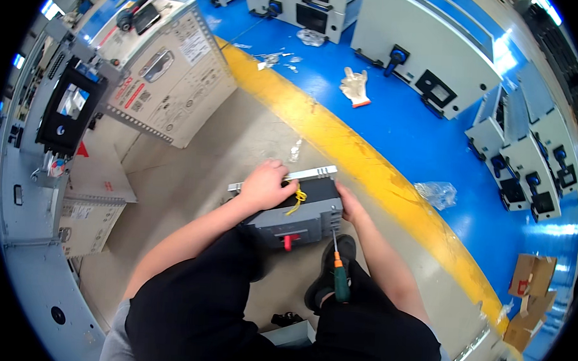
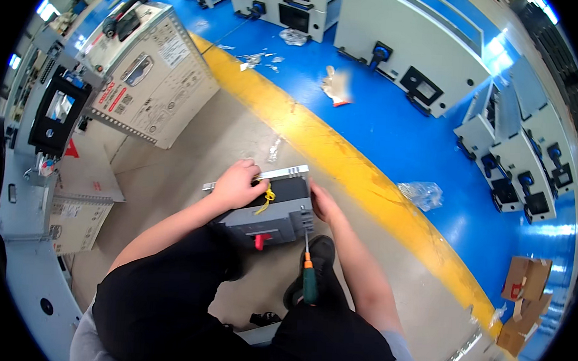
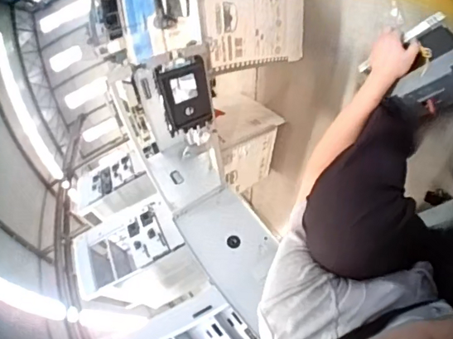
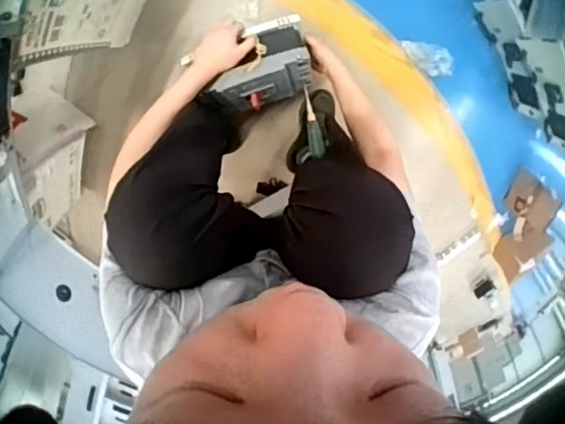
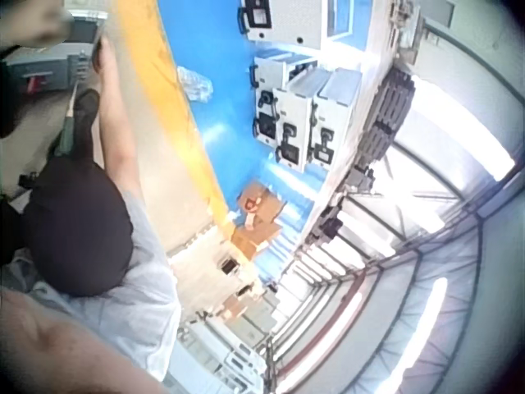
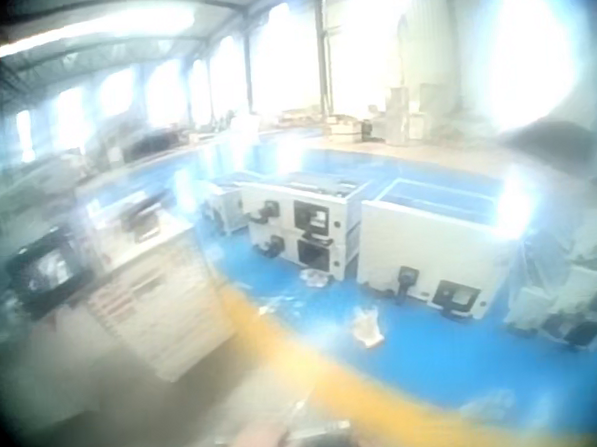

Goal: The person sits on the floor and uses a screwdriver to tighten screws on a gray electrical component. They adjust the component's position and continue securing it with the tool.

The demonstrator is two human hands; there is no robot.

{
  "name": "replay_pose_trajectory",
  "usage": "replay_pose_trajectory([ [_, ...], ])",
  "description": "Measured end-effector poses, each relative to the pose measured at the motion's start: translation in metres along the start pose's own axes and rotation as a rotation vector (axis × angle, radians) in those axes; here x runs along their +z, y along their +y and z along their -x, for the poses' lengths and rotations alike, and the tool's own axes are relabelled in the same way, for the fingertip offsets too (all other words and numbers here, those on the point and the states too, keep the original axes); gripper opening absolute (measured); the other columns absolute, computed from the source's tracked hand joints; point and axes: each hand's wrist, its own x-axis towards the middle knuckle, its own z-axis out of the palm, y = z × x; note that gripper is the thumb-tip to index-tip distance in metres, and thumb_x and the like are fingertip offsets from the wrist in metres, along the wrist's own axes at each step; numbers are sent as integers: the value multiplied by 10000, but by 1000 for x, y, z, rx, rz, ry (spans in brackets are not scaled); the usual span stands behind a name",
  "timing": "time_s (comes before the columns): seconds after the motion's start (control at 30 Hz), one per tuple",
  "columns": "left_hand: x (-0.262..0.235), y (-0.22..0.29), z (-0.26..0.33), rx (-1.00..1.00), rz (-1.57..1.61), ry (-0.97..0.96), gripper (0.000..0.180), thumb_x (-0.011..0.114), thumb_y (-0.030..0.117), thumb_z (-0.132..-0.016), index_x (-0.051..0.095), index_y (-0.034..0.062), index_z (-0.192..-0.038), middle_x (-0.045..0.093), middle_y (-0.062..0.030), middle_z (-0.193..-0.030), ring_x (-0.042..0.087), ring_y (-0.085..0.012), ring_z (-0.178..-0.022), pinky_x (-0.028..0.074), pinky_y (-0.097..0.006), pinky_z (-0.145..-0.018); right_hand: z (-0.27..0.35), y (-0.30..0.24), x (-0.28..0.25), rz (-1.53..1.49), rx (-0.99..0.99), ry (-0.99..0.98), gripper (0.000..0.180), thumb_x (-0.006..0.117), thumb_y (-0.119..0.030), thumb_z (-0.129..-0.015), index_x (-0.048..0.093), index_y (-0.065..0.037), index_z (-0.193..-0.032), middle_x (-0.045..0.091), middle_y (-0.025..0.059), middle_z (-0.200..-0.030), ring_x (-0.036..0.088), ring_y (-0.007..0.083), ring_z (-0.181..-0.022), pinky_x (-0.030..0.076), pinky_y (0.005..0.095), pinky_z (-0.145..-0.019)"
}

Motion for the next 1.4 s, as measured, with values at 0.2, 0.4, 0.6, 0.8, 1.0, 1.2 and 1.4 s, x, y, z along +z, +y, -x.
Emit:
replay_pose_trajectory([
  [0.2,-6,-3,-2,-69,50,-87,410,656,382,-894,675,-26,-855,630,-198,-895,621,-382,-919,521,-456,-841,-3,3,3,78,-50,56,541,474,-447,-1089,660,29,-1265,698,130,-1278,647,219,-1167,465,356,-1047],
  [0.4,-14,-25,-41,-322,439,-541,573,585,551,-943,720,-2,-1006,659,-121,-793,617,-252,-767,509,-391,-761,-4,13,0,165,-124,218,582,482,-505,-1072,697,30,-1155,731,115,-1073,699,192,-929,556,335,-838],
  [0.6,29,-123,-95,-372,261,-611,651,559,555,-933,685,-45,-1151,724,-190,-892,692,-302,-862,527,-431,-833,-11,16,25,138,-73,283,638,460,-546,-1067,709,39,-1117,731,92,-980,691,183,-860,553,332,-785],
  [0.8,82,-86,-114,-354,-159,-553,540,591,489,-895,724,14,-1114,750,-213,-1020,711,-364,-1024,555,-468,-888,-17,26,-16,268,-143,292,682,426,-577,-1062,691,47,-1136,725,113,-997,679,196,-883,534,350,-791],
  [1.0,111,-123,-125,-477,-6,-521,408,642,393,-891,763,54,-1083,753,-169,-1095,720,-352,-1003,563,-453,-879,-13,31,-13,151,-93,293,594,467,-514,-1065,685,32,-1146,723,96,-1013,676,180,-914,537,332,-803],
  [1.2,108,-173,-109,-526,372,-364,336,652,313,-857,768,36,-1008,736,-128,-888,684,-247,-798,539,-401,-719,-14,24,14,64,-93,256,544,499,-480,-1053,696,20,-1133,722,97,-1009,678,173,-904,548,319,-788],
  [1.4,87,-102,-132,-579,709,-465,355,646,318,-887,761,32,-1064,716,-102,-936,643,-213,-830,518,-369,-760,-7,18,-11,133,-104,280,494,523,-436,-1022,698,18,-1106,715,97,-993,673,187,-877,546,338,-784],
])
